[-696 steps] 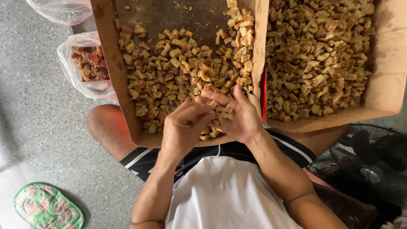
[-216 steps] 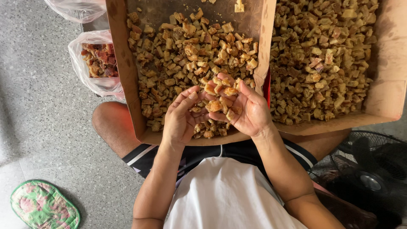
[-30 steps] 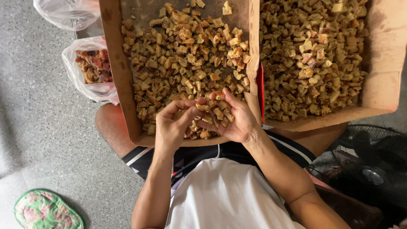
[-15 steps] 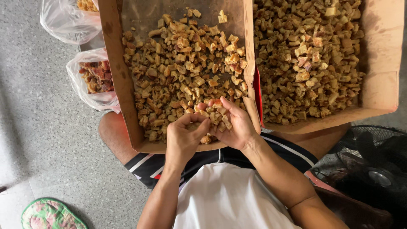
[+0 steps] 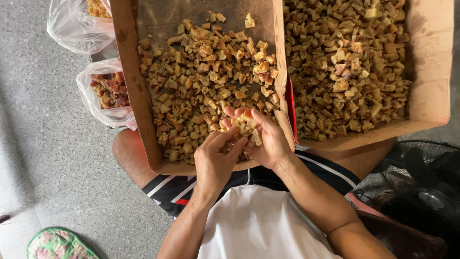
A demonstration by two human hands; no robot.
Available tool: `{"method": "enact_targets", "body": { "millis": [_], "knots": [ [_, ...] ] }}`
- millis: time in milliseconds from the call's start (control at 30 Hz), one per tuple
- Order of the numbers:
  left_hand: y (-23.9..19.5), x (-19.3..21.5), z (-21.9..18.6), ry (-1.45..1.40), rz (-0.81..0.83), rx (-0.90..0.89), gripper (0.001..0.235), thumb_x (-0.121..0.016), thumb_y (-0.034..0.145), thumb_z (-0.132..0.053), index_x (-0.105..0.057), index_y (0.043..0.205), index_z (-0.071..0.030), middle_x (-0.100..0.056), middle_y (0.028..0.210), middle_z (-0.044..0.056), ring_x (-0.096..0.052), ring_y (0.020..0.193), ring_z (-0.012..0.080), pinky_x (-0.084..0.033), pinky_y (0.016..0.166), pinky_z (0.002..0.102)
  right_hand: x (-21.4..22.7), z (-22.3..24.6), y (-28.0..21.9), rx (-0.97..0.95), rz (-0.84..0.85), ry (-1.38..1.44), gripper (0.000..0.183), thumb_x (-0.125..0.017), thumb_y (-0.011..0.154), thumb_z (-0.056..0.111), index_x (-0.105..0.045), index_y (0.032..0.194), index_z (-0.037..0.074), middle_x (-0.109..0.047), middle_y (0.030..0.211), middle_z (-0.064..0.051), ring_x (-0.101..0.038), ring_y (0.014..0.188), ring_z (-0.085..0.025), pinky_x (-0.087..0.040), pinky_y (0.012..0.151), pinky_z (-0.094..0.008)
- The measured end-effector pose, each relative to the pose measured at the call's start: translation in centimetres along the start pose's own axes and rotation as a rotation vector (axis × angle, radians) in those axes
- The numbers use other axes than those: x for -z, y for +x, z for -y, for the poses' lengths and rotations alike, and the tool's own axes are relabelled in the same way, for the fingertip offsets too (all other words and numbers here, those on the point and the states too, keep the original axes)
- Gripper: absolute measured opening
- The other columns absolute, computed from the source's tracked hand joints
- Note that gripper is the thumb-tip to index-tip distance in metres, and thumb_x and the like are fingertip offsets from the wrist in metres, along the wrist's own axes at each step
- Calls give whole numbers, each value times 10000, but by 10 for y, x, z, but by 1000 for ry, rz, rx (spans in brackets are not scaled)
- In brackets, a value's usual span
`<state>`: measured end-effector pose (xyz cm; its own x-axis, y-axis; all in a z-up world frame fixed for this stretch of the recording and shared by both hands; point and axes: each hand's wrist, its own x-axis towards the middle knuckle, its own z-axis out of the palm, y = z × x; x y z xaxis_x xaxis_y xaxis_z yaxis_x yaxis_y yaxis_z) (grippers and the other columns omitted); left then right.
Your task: The person sits on the floor and uses both hands to pick up, separate, and sort small, cubed, brownish food items between two cardboard boxes. They repeatedly scoop handfuls from one box and transfer them to the other.
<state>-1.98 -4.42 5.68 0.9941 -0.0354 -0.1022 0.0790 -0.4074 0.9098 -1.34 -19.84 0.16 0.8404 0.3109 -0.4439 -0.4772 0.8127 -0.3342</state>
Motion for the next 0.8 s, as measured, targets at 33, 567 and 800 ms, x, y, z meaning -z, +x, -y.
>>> {"method": "enact_targets", "body": {
  "millis": [33,567,800],
  "knots": [
    [0,0,0,-4,5,-6,301,-846,837,-145,-781,1101,-16,-748,899,57,-692,691,100,-553,613,255,0,1,0,16,4,8,368,-466,1091,346,-617,1233,41,-541,1521,-153,-556,1378,-303,-493,1146,-433],
    [4,-8,34,-288,19,-37,312,-802,902,-31,-706,1198,1,-693,921,35,-629,770,63,-539,674,186,22,-2,11,-83,15,230,348,-447,1124,305,-631,1271,48,-579,1465,-183,-624,1258,-298,-531,1006,-422],
    [10,-1,20,94,61,-321,269,-844,867,-62,-782,1128,-83,-731,937,61,-710,762,138,-579,639,264,6,2,5,-96,44,137,348,-421,1097,311,-625,1209,52,-554,1505,-181,-606,1308,-306,-534,1017,-400]
  ]
}}
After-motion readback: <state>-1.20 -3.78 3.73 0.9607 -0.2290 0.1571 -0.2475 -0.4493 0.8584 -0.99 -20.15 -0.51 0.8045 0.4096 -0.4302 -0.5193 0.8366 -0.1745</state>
